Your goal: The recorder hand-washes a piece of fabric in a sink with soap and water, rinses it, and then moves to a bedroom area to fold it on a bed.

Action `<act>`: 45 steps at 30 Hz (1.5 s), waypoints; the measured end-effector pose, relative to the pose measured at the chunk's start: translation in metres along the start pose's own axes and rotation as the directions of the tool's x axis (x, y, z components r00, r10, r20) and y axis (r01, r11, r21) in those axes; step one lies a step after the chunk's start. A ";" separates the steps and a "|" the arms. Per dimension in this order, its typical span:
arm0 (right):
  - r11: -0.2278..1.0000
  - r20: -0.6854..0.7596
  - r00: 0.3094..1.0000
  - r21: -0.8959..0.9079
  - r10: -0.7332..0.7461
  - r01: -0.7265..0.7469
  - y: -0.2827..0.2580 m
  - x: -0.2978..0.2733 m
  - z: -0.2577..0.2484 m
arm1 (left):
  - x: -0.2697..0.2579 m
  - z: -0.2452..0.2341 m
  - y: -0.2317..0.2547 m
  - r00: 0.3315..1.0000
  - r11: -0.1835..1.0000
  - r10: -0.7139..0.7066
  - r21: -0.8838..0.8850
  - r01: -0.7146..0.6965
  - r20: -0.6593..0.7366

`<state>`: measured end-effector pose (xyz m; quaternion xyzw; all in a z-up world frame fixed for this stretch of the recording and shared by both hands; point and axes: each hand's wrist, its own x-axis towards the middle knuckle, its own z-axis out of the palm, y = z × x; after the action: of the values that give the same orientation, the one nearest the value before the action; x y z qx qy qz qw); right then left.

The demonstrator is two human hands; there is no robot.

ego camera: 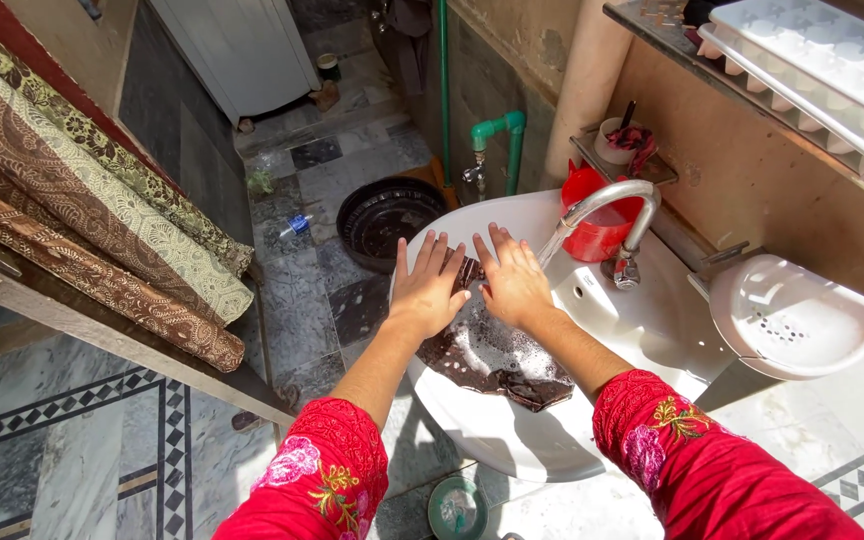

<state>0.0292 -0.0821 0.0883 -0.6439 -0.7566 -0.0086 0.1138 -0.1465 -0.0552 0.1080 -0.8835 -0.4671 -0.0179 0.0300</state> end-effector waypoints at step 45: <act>0.387 0.619 0.615 0.479 0.489 -0.788 0.163 -0.091 0.219 | -0.015 0.073 0.074 0.948 0.958 0.251 0.090 -0.273 0.195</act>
<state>0.1666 -0.1079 -0.1636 -0.7772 -0.3844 0.4562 0.2005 -0.0937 -0.1038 0.0315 -0.9324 -0.3465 0.0941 0.0408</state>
